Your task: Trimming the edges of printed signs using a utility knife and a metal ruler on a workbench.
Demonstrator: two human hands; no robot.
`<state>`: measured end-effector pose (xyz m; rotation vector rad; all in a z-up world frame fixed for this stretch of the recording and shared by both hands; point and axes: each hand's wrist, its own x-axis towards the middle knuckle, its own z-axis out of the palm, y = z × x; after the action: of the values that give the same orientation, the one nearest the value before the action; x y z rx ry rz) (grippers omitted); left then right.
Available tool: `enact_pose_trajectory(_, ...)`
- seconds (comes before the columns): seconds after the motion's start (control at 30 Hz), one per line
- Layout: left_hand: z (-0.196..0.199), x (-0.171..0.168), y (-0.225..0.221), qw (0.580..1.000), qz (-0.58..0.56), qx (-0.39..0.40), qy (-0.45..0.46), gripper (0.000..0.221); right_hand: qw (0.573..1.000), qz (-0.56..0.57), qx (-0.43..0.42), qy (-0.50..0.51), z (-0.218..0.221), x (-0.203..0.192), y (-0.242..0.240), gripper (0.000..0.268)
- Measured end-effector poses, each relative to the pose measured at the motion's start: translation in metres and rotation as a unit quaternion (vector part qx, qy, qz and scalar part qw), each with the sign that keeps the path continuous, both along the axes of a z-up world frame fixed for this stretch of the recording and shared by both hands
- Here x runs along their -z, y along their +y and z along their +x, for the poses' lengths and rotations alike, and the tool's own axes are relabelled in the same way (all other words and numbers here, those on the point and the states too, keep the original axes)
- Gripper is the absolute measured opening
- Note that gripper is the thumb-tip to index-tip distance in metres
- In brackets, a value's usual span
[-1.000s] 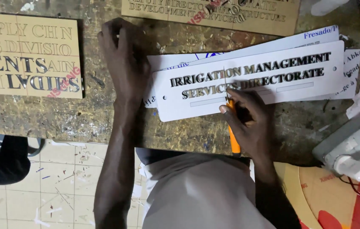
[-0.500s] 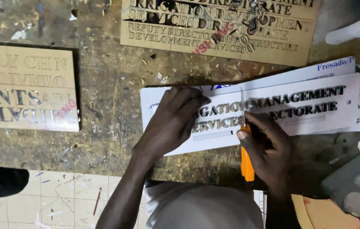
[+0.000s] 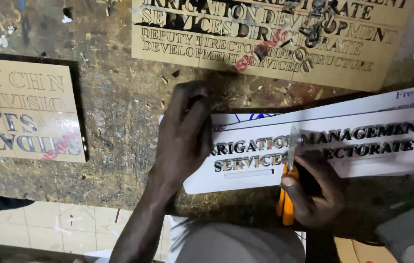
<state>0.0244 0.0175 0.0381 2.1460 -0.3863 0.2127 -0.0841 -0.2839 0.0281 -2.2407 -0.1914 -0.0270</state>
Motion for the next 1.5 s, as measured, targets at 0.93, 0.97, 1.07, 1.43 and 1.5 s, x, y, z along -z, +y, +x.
enact_pose_trajectory(0.93,-0.098,0.01,-0.021,0.993,0.054,0.058,-0.082,0.016,0.995,-0.01,-0.097,-0.012,-0.011,-0.04,0.022,0.034)
enact_pose_trajectory(0.97,-0.1,0.011,-0.025,0.993,0.076,0.039,-0.078,0.019,0.995,-0.03,-0.099,-0.014,-0.009,-0.046,0.022,0.034)
enact_pose_trajectory(1.07,-0.102,0.015,-0.035,0.992,0.104,0.002,-0.067,0.021,0.992,-0.075,-0.096,-0.015,-0.01,-0.058,0.022,0.034)
enact_pose_trajectory(1.43,-0.11,0.031,-0.045,0.992,0.1,-0.03,-0.078,0.016,0.99,-0.092,-0.093,0.06,-0.007,-0.049,0.007,0.031)
enact_pose_trajectory(1.5,-0.114,0.033,-0.046,0.992,0.086,-0.046,-0.076,0.016,0.989,-0.055,-0.092,0.102,-0.006,-0.062,0.01,0.036)
